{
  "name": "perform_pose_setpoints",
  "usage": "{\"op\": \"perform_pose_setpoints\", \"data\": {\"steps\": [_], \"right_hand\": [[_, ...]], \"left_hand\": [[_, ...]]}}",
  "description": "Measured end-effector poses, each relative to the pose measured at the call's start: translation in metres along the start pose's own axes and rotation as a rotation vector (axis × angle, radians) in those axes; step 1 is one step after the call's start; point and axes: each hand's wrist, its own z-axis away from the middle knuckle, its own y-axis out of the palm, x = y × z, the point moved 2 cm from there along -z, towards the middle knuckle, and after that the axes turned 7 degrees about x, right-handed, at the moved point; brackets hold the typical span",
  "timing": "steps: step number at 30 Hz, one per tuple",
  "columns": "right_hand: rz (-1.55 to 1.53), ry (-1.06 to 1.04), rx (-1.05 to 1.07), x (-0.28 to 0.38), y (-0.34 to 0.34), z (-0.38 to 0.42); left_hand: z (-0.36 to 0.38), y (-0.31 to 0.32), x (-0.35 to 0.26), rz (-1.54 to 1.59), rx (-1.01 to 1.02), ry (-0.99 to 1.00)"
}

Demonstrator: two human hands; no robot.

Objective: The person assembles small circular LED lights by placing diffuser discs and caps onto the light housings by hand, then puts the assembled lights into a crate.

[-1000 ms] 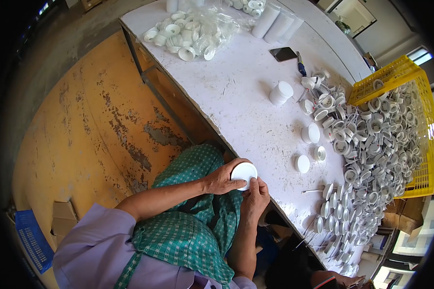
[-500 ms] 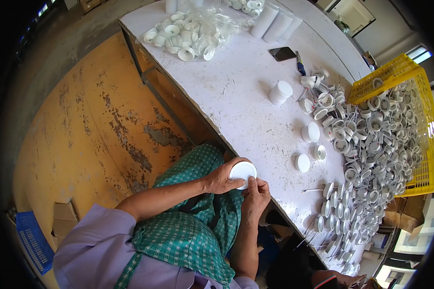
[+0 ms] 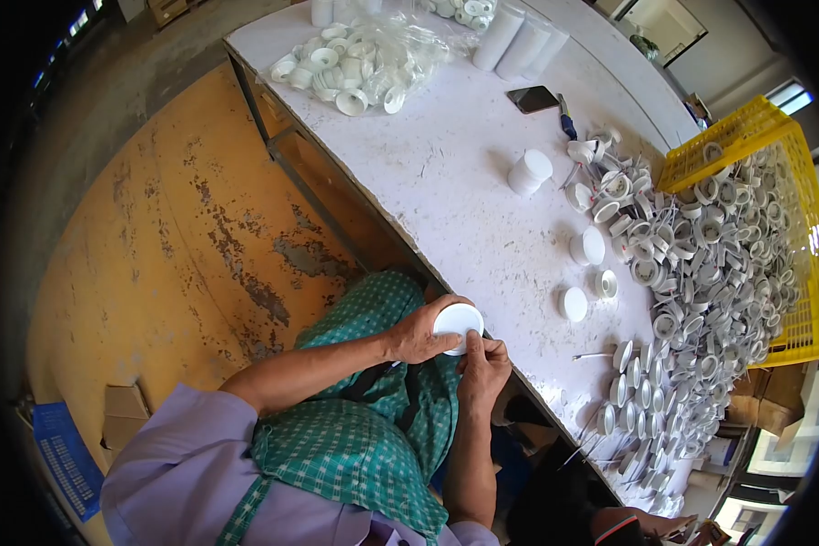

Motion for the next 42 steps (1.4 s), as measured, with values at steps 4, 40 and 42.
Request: {"op": "perform_pose_setpoints", "data": {"steps": [4,40,42], "right_hand": [[0.020,-0.010,-0.002,-0.001,0.001,0.000],[-0.040,0.020,0.041,0.003,0.025,-0.002],[-0.031,-0.033,0.007,0.009,0.015,-0.001]], "left_hand": [[0.001,0.000,-0.002,0.027,-0.015,-0.012],[0.006,-0.016,0.005,0.443,-0.051,-0.185],[0.011,-0.026,0.003,0.492,-0.030,-0.177]]}}
